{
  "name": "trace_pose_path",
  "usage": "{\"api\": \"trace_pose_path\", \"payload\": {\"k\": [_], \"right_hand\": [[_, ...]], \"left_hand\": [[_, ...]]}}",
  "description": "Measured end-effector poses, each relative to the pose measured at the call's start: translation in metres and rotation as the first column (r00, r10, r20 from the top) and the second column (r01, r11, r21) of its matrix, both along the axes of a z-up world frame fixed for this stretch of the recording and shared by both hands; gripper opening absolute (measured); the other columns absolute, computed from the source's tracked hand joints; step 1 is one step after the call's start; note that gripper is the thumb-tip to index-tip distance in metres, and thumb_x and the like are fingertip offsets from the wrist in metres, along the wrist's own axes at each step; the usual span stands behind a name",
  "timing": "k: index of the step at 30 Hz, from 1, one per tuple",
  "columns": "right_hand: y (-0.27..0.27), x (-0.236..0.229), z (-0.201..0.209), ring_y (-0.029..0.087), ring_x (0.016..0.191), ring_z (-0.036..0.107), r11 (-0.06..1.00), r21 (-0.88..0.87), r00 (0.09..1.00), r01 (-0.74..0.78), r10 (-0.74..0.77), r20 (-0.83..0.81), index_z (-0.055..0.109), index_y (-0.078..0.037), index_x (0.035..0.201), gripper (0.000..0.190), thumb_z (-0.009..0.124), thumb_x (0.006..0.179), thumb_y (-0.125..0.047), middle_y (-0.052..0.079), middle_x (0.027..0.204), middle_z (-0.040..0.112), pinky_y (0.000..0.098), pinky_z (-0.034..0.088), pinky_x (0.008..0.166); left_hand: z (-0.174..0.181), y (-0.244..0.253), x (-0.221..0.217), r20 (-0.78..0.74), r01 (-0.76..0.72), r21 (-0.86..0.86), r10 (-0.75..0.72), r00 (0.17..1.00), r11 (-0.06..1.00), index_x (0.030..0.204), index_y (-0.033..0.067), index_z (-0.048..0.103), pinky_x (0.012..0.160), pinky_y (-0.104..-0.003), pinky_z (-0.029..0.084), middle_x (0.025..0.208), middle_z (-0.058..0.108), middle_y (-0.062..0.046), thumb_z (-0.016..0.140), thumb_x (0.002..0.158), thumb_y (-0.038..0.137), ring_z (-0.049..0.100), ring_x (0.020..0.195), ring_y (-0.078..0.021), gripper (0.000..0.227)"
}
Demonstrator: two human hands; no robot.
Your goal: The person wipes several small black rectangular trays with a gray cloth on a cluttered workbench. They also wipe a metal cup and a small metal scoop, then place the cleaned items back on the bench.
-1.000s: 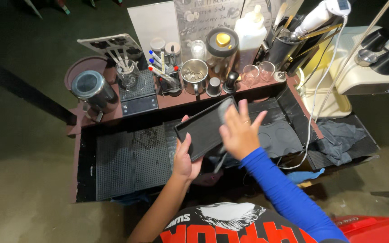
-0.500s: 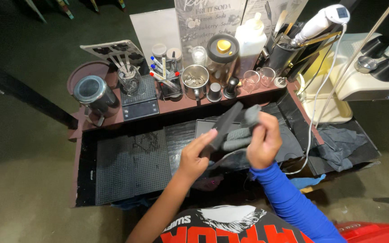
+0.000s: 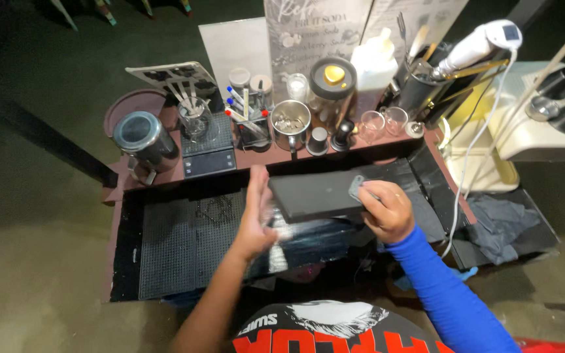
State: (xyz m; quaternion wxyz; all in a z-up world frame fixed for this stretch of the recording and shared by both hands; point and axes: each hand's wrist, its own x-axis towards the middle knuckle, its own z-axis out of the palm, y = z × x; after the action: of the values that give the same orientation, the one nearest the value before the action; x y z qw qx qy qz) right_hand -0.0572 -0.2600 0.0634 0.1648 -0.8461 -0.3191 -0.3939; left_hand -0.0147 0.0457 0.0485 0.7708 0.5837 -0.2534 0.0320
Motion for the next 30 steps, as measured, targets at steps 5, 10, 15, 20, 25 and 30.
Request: {"api": "trace_pose_path", "payload": {"k": [5, 10, 15, 20, 25, 30], "right_hand": [[0.025, -0.009, 0.005, 0.034, 0.112, 0.067, 0.988, -0.146, 0.993, -0.040, 0.056, 0.103, 0.068, 0.000, 0.116, 0.042, 0.075, 0.074, 0.002, 0.015, 0.117, 0.067, 0.0487, 0.054, 0.099], [0.061, -0.018, -0.004, 0.040, 0.131, 0.056, 0.983, -0.173, 0.991, -0.063, 0.042, -0.126, 0.058, 0.007, 0.132, 0.063, 0.075, 0.086, -0.032, 0.025, 0.134, 0.060, 0.0559, 0.043, 0.109], [0.114, -0.013, -0.001, 0.043, 0.150, 0.036, 0.983, -0.104, 0.947, -0.154, 0.117, -0.300, 0.044, 0.007, 0.148, 0.074, 0.063, 0.093, -0.037, 0.026, 0.156, 0.042, 0.0645, 0.019, 0.121], [0.118, 0.018, 0.002, 0.042, 0.155, 0.020, 0.994, -0.107, 0.967, 0.026, -0.052, -0.249, 0.041, -0.005, 0.151, 0.073, 0.064, 0.087, -0.033, 0.020, 0.165, 0.030, 0.0757, 0.001, 0.115], [0.079, 0.033, 0.009, 0.042, 0.160, 0.013, 0.942, 0.007, 0.865, 0.337, -0.307, -0.397, 0.028, 0.003, 0.162, 0.092, 0.062, 0.078, -0.017, 0.022, 0.171, 0.024, 0.0776, -0.004, 0.117], [0.116, 0.017, -0.009, 0.049, 0.155, 0.010, 0.994, 0.087, 0.938, 0.069, -0.035, -0.344, 0.025, 0.006, 0.156, 0.100, 0.064, 0.069, -0.022, 0.030, 0.165, 0.019, 0.0787, -0.003, 0.114]], "left_hand": [[-0.031, -0.019, 0.020, -0.380, 0.275, -0.791, -0.792, 0.478, 0.546, 0.162, 0.0112, 0.036, 0.114, -0.049, 0.041, 0.153, 0.050, -0.014, 0.058, 0.101, 0.050, 0.051, 0.137, -0.0311, 0.075], [-0.042, -0.039, 0.014, -0.529, 0.198, -0.631, -0.602, 0.598, 0.750, 0.162, 0.0261, 0.033, 0.113, -0.041, 0.044, 0.150, 0.052, -0.007, 0.049, 0.101, 0.042, 0.053, 0.134, -0.0225, 0.065], [-0.042, -0.069, -0.009, -0.207, 0.301, -0.820, -0.742, 0.637, 0.487, 0.165, 0.0120, 0.030, 0.113, -0.045, 0.039, 0.152, 0.049, -0.019, 0.044, 0.097, 0.077, 0.053, 0.133, -0.0307, 0.095], [-0.047, -0.066, -0.006, -0.356, 0.330, -0.643, -0.651, 0.670, 0.691, 0.162, 0.0156, 0.026, 0.120, -0.040, 0.038, 0.162, 0.043, -0.004, 0.043, 0.095, 0.066, 0.048, 0.145, -0.0201, 0.086], [-0.052, -0.053, -0.008, -0.322, 0.392, -0.430, -0.544, 0.775, 0.813, 0.169, 0.0142, 0.023, 0.113, -0.042, 0.039, 0.154, 0.044, -0.014, 0.055, 0.106, 0.044, 0.048, 0.134, -0.0246, 0.076], [-0.060, -0.062, -0.006, -0.459, 0.244, -0.513, -0.503, 0.732, 0.823, 0.164, 0.0159, 0.027, 0.116, -0.029, 0.043, 0.156, 0.052, 0.003, 0.056, 0.099, 0.034, 0.055, 0.140, -0.0102, 0.074]]}}
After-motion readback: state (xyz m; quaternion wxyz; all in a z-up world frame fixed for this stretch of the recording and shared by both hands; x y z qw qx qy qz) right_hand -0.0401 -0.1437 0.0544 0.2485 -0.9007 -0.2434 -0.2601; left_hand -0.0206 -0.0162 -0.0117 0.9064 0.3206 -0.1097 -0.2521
